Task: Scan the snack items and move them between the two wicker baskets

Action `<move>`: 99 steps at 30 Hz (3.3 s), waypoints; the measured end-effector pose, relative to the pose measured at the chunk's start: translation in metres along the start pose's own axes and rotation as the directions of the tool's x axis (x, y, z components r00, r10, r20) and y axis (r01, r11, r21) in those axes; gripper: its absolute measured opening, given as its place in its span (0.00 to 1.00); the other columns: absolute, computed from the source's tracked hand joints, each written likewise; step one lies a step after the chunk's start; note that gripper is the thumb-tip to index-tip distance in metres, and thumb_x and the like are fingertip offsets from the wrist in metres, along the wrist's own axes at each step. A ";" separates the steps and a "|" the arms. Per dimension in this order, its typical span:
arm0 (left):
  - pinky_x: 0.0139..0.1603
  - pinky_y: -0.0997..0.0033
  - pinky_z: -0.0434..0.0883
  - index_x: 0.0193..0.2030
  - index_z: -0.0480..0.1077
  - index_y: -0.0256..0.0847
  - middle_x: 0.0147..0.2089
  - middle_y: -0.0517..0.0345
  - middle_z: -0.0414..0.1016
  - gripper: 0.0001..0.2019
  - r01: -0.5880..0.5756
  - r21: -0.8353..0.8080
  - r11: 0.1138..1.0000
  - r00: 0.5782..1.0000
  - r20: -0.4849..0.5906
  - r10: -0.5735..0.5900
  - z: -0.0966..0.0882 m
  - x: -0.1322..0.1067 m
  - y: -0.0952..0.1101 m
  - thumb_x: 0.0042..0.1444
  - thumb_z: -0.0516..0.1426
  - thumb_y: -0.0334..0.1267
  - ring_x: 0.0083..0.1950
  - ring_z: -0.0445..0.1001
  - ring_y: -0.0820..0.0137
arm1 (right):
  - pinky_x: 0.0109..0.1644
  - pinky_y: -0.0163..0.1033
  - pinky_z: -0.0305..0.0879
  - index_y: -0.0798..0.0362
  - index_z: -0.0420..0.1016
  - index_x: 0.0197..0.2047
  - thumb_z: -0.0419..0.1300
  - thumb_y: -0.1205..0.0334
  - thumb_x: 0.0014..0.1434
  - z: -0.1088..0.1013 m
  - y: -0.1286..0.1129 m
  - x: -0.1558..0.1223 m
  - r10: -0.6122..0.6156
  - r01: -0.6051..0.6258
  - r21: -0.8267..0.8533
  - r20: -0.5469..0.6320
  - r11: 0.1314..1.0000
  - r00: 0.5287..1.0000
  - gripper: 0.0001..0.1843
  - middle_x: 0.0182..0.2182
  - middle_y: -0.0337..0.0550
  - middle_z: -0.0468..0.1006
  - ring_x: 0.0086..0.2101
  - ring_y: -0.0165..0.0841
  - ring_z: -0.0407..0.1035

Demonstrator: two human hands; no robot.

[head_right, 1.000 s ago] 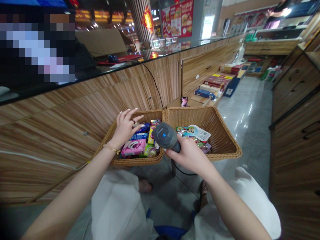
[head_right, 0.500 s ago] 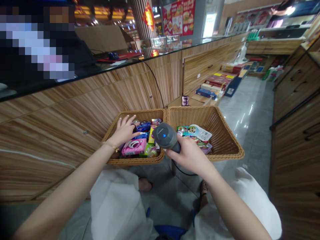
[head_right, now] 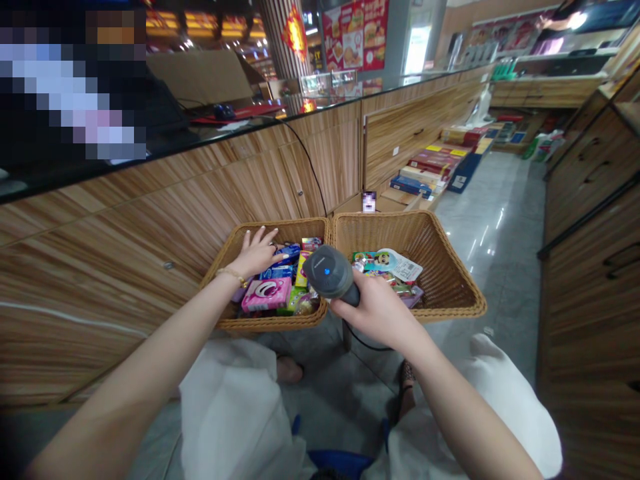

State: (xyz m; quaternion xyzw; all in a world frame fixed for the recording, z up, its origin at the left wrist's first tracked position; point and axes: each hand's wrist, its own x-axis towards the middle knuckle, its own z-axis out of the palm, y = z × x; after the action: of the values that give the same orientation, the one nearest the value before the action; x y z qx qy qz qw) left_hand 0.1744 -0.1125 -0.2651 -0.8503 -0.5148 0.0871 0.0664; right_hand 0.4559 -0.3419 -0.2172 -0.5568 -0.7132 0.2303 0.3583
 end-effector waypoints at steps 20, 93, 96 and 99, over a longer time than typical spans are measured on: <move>0.76 0.31 0.48 0.47 0.77 0.44 0.68 0.45 0.71 0.15 -0.008 -0.229 0.973 0.966 -0.253 -0.052 0.000 -0.017 0.017 0.51 0.67 0.38 0.76 0.57 0.44 | 0.40 0.42 0.67 0.53 0.76 0.38 0.61 0.60 0.58 0.000 -0.003 0.000 0.000 0.000 -0.005 0.015 1.000 1.000 0.07 0.33 0.48 0.84 0.36 0.46 0.78; 0.76 0.38 0.55 0.50 0.74 0.46 0.67 0.48 0.70 0.10 -0.361 -0.051 0.931 0.592 -0.784 0.186 -0.053 -0.043 0.090 0.63 0.64 0.39 0.70 0.64 0.53 | 0.40 0.42 0.65 0.52 0.73 0.37 0.59 0.58 0.58 0.001 -0.006 -0.004 0.026 -0.026 0.005 0.044 1.000 0.999 0.07 0.33 0.50 0.83 0.36 0.47 0.77; 0.77 0.41 0.51 0.55 0.74 0.48 0.69 0.51 0.68 0.11 -0.423 -0.041 0.905 0.569 -0.789 0.231 -0.061 -0.035 0.111 0.67 0.60 0.41 0.72 0.61 0.56 | 0.39 0.42 0.65 0.52 0.73 0.37 0.60 0.58 0.57 -0.001 -0.007 -0.005 0.020 -0.020 0.009 0.028 1.000 0.999 0.07 0.33 0.49 0.83 0.34 0.46 0.76; 0.78 0.43 0.49 0.62 0.71 0.52 0.71 0.53 0.66 0.16 -0.431 -0.023 0.902 0.584 -0.769 0.260 -0.061 -0.029 0.119 0.69 0.57 0.41 0.74 0.58 0.58 | 0.38 0.41 0.66 0.52 0.74 0.37 0.60 0.59 0.57 -0.003 -0.007 -0.005 0.013 -0.013 0.024 0.012 1.000 1.000 0.06 0.32 0.48 0.83 0.34 0.45 0.77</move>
State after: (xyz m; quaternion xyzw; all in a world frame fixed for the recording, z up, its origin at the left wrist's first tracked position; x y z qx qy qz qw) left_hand 0.2778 -0.1943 -0.2270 -0.8949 -0.2704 -0.3143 0.1653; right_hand 0.4549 -0.3485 -0.2115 -0.5557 -0.7089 0.2444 0.3590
